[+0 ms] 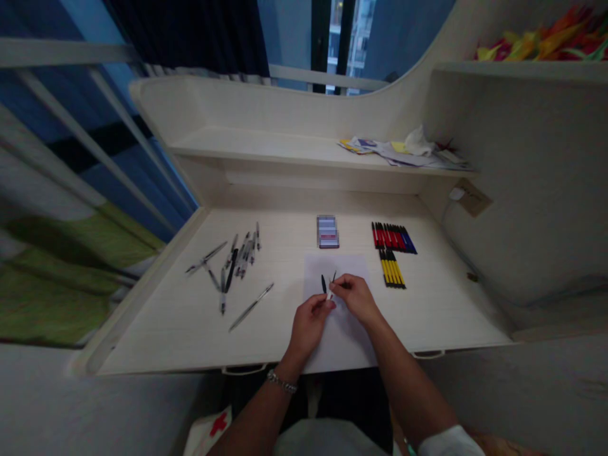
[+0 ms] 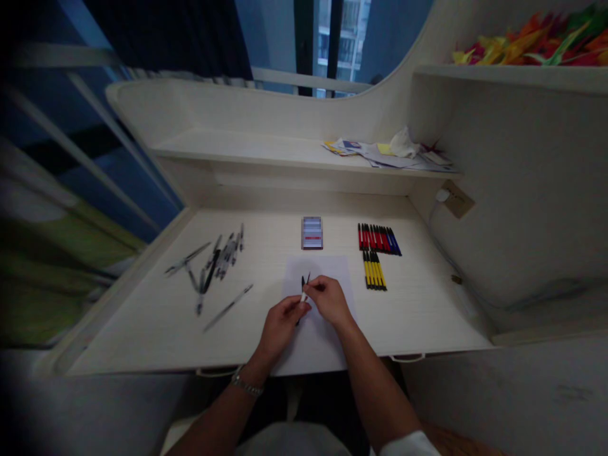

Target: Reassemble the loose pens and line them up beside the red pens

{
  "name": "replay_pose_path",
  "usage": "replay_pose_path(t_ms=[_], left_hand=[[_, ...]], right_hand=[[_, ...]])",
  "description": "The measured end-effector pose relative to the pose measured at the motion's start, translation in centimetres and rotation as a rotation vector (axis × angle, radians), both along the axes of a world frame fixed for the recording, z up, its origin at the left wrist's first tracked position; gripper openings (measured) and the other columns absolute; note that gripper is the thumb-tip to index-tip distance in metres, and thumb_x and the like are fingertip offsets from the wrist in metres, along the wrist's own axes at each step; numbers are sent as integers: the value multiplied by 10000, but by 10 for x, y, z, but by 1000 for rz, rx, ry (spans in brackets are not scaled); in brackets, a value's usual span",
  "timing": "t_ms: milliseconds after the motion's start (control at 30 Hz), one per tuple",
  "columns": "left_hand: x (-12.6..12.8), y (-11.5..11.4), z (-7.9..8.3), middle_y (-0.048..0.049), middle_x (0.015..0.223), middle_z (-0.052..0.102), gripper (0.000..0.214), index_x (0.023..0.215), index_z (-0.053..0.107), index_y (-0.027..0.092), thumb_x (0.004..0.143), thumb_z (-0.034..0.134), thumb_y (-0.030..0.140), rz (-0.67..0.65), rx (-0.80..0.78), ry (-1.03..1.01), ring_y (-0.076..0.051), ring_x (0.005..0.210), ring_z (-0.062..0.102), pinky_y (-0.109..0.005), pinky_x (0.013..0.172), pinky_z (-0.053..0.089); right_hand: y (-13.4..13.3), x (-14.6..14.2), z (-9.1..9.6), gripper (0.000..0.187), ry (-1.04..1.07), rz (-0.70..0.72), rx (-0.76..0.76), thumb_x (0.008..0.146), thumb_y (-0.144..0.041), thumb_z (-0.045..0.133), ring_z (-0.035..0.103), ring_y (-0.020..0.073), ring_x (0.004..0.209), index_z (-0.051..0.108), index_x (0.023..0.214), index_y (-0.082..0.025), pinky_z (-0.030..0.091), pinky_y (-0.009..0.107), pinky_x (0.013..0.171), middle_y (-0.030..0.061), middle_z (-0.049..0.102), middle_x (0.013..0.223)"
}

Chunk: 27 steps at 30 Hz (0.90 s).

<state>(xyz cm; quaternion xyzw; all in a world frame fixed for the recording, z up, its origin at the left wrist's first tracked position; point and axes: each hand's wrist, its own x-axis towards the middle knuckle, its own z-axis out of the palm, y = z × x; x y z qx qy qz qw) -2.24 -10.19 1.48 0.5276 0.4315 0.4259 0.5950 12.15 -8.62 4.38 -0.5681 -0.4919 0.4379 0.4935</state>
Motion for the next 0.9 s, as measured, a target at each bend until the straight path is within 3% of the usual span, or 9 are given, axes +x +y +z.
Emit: replay_pose_path(t_ms=[133,267,333,467,667,767,900], left_hand=[[-1,-1,-2,-89,899,730,297,979,685,159,778,658,375,2,-23,-24,-215,849,678,-335,812,507],[-4,-3,-4,-89,889,732,299,971,681,157,781,653,386,20,-34,-23,-210,833,682,-327,795,513],[-5,-3,-4,-93,881,732,306,971,677,152,777,658,389,37,-44,-22,-209,823,684,-326,788,516],[-6,-2,-4,-92,877,732,307,976,668,149,780,655,386,52,-63,-34,-205,813,686,-328,784,520],[-8,-1,-5,-92,874,732,313,973,668,145,780,654,391,48,-63,-27,-209,827,687,-329,788,521],[-9,-1,-7,-96,880,732,331,988,670,145,780,652,402,52,-56,-25,-213,833,687,-329,781,523],[-9,-1,-8,-100,890,728,325,1003,669,146,795,638,394,27,-32,-4,-211,848,682,-333,799,517]], right_hand=[[2,9,-4,193,21,85,-37,674,-356,701,577,147,642,655,677,-168,439,275,650,7,646,662],[13,21,-11,244,-21,231,-58,696,-352,679,624,178,782,693,859,-170,462,309,752,50,701,861],[21,23,-16,222,-211,142,-78,736,-322,636,628,184,832,697,897,-181,455,318,792,63,705,915],[35,12,-27,144,-676,-46,-197,762,-328,615,619,195,836,702,795,-218,434,302,757,61,706,866],[41,-2,-33,105,-859,-135,-224,753,-278,615,613,233,812,679,709,-207,407,334,685,118,686,882],[40,4,-30,103,-692,-157,-189,751,-278,614,594,214,800,669,725,-196,409,321,693,106,681,846],[34,15,-15,233,-69,-122,-114,720,-373,631,546,150,664,682,830,-174,400,264,606,41,660,760]])
